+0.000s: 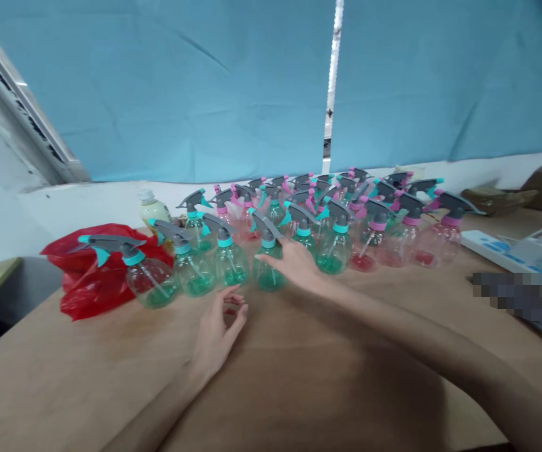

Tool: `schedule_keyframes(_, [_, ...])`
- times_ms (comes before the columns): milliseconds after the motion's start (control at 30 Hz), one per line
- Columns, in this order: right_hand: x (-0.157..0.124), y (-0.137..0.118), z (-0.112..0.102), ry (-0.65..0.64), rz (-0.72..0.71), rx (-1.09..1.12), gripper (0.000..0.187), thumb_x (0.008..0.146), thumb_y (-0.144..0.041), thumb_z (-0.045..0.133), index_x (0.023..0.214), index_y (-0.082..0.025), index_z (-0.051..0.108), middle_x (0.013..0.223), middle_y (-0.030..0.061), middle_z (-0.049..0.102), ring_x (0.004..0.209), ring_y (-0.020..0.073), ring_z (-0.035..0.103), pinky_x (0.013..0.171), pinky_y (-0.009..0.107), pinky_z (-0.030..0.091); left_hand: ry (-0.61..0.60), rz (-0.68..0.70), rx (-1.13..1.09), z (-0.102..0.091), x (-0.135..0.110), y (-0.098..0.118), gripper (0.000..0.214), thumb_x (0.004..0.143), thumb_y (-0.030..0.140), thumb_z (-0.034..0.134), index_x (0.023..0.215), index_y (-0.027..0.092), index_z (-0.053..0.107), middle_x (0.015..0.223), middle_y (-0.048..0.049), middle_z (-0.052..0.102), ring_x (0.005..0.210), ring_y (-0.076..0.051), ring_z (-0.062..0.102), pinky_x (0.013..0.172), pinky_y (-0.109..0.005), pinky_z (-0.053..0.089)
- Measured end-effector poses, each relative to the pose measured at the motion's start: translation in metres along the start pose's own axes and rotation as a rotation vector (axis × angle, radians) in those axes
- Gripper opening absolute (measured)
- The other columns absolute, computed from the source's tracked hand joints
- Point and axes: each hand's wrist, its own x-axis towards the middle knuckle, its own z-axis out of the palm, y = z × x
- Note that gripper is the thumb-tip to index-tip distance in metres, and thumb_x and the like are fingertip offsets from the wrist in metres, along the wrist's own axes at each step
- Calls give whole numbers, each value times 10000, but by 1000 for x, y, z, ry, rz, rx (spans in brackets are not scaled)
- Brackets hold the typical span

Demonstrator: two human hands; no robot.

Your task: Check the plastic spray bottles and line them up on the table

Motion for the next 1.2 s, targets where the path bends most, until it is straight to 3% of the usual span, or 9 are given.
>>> schedule_keyframes(133, [-19,-2,-17,-51,-77,7,567,797,-551,602,1243,-206,547,944,115,701,827,291,668,690,403,517,-14,10,34,7,1,5,408,863,364,569,1229,245,434,1148,-79,582,935,-243,640,809,-440,512])
schedule_keyframes(300, [-45,-5,-47,-206,-163,2,573,812,-590,553,1237,-205,557,868,91,700,755,271,651,650,392,513,-104,48,76,27,2,22,662,810,437,638,1351,226,322,1381,-153,447,1219,-331,499,956,-539,420])
schedule_keyframes(433, [-59,1,-74,-274,-221,32,515,799,-611,556,1125,-215,608,912,79,696,785,251,646,672,378,502,-193,90,39,49,0,35,737,783,413,683,1380,235,289,1358,-157,476,1246,-349,472,959,-567,413])
schedule_keyframes(567, [-66,15,-97,-276,-121,44,468,751,-661,571,884,-217,632,822,52,677,727,229,630,623,354,466,-245,133,-6,68,-3,48,755,749,373,719,1375,251,313,1310,-143,519,1204,-359,508,902,-558,461])
schedule_keyframes(633, [-68,22,-104,-249,-74,103,475,713,-653,619,878,-207,621,841,51,665,742,224,617,615,343,451,-271,123,-10,77,-2,56,754,738,362,723,1369,244,328,1289,-139,532,1190,-361,518,885,-547,473])
schedule_keyframes(833, [-70,41,-111,-248,-35,538,543,710,-537,699,1127,-210,581,810,-1,613,693,156,559,588,290,432,-414,137,-63,103,10,82,756,732,393,721,1359,205,343,1330,-140,495,1248,-351,455,1003,-549,373])
schedule_keyframes(900, [-69,47,-112,-215,-35,630,525,742,-502,688,1171,-224,569,925,19,641,794,174,592,680,317,469,-443,168,-90,111,16,90,814,715,403,734,1386,203,320,1354,-138,480,1257,-356,445,1016,-537,365])
schedule_keyframes(1033, [-61,57,-115,-165,-76,733,376,790,-454,654,1096,-240,607,1092,37,650,987,202,608,875,366,466,-474,172,-97,124,27,96,789,707,395,729,1365,201,341,1336,-136,500,1242,-363,459,998,-547,376])
schedule_keyframes(1200, [-52,61,-119,-132,-65,681,297,808,-433,635,990,-199,635,948,40,670,896,196,612,786,342,476,-494,178,-57,132,35,90,830,700,442,741,1368,206,308,1372,-150,459,1262,-367,429,1013,-568,346])
